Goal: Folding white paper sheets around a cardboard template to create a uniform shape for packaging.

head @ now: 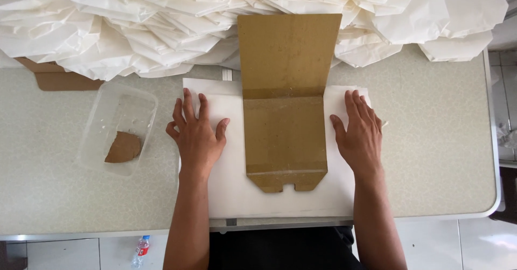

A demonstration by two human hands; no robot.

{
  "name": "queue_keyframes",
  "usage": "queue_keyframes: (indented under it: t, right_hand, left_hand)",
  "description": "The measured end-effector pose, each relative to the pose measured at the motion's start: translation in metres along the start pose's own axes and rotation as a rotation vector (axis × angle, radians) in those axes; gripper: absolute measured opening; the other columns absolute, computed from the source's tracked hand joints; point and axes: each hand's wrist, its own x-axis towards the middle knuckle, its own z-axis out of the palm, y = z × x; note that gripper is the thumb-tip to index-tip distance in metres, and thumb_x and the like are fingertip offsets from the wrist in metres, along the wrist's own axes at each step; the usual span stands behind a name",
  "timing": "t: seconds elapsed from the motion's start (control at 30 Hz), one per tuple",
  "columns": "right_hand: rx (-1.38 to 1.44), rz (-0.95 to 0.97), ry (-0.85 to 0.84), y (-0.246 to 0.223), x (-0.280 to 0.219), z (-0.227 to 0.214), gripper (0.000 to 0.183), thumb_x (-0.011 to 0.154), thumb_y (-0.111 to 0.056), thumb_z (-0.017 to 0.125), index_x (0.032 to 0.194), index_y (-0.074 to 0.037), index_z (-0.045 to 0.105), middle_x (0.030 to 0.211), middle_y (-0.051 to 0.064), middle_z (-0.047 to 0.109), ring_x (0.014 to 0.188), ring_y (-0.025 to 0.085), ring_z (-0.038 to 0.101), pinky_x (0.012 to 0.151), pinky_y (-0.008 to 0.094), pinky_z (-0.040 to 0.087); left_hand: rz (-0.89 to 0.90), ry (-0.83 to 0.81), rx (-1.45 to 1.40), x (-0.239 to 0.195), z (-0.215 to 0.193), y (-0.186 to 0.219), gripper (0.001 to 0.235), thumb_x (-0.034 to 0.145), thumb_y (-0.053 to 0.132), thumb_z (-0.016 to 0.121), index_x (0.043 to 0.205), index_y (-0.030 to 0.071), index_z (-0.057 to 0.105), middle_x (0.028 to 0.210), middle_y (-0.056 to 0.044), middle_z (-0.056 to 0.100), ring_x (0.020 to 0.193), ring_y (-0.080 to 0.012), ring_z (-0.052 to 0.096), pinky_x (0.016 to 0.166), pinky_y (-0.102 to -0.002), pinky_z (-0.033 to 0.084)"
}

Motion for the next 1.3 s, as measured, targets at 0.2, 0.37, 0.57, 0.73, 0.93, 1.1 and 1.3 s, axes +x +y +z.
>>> queue_keyframes:
  t: [0.2, 0.37, 0.57, 0.73, 0.93, 1.1, 1.3]
  right_hand:
    - [-0.016, -0.043, 0.076, 0.002, -0.005, 0.014, 0.057, 0.106, -0.027, 0.055, 0.158, -0.007, 0.044, 0.158, 0.019, 0.047, 0.146, 0.035, 0.043, 0.118, 0.055, 0.029]
    - [0.026, -0.026, 0.143, 0.004, -0.010, 0.009, 0.057, 0.098, -0.020, 0.068, 0.153, -0.010, 0.052, 0.139, 0.014, 0.063, 0.129, 0.032, 0.058, 0.109, 0.052, 0.040]
    - [0.150, 0.242, 0.160, 0.005, -0.019, -0.024, 0.075, 0.086, -0.030, 0.086, 0.150, -0.008, 0.054, 0.129, 0.016, 0.057, 0.115, 0.037, 0.062, 0.096, 0.054, 0.050]
    - [0.201, 0.423, 0.060, 0.011, -0.026, -0.036, 0.080, 0.089, -0.044, 0.083, 0.154, -0.009, 0.050, 0.117, 0.017, 0.064, 0.102, 0.034, 0.071, 0.089, 0.053, 0.052]
    - [0.196, 0.431, 0.063, 0.021, -0.031, -0.032, 0.075, 0.091, -0.043, 0.083, 0.152, -0.011, 0.055, 0.114, 0.018, 0.067, 0.094, 0.035, 0.068, 0.074, 0.048, 0.055]
    - [0.277, 0.368, 0.075, 0.009, -0.032, -0.030, 0.069, 0.097, -0.027, 0.074, 0.156, -0.007, 0.044, 0.114, 0.028, 0.066, 0.104, 0.045, 0.063, 0.093, 0.055, 0.046]
    - [0.299, 0.188, 0.170, -0.003, -0.039, -0.034, 0.089, 0.094, -0.013, 0.078, 0.159, -0.007, 0.018, 0.128, 0.037, 0.057, 0.110, 0.059, 0.060, 0.092, 0.070, 0.046]
  left_hand:
    - [-0.018, 0.006, 0.105, -0.001, -0.002, 0.007, 0.064, 0.101, 0.053, 0.052, 0.152, 0.014, 0.050, 0.162, -0.019, 0.032, 0.146, -0.0403, 0.032, 0.101, -0.058, 0.032]
    - [-0.006, 0.039, 0.092, -0.003, -0.001, 0.006, 0.055, 0.099, 0.052, 0.058, 0.142, 0.017, 0.061, 0.158, -0.018, 0.038, 0.141, -0.0390, 0.039, 0.098, -0.055, 0.038]
    - [-0.046, 0.082, -0.233, -0.018, -0.035, 0.023, 0.055, 0.084, 0.024, 0.085, 0.130, 0.004, 0.060, 0.137, -0.022, 0.048, 0.115, -0.0375, 0.065, 0.081, -0.049, 0.062]
    - [-0.195, -0.028, -0.445, -0.026, -0.044, 0.016, 0.091, 0.083, 0.022, 0.086, 0.150, -0.006, 0.030, 0.121, -0.029, 0.059, 0.102, -0.0492, 0.070, 0.075, -0.056, 0.063]
    - [-0.192, -0.073, -0.362, -0.032, -0.040, 0.026, 0.094, 0.082, 0.026, 0.086, 0.152, -0.004, 0.031, 0.134, -0.034, 0.058, 0.107, -0.0529, 0.067, 0.079, -0.062, 0.061]
    - [-0.140, 0.037, -0.397, -0.034, -0.058, 0.046, 0.103, 0.081, 0.017, 0.088, 0.157, 0.002, 0.020, 0.137, -0.032, 0.052, 0.110, -0.0569, 0.064, 0.081, -0.067, 0.058]
    - [-0.032, -0.022, -0.350, -0.040, -0.046, 0.034, 0.099, 0.070, 0.017, 0.094, 0.153, 0.006, 0.041, 0.157, -0.029, 0.010, 0.120, -0.0574, 0.057, 0.079, -0.054, 0.066]
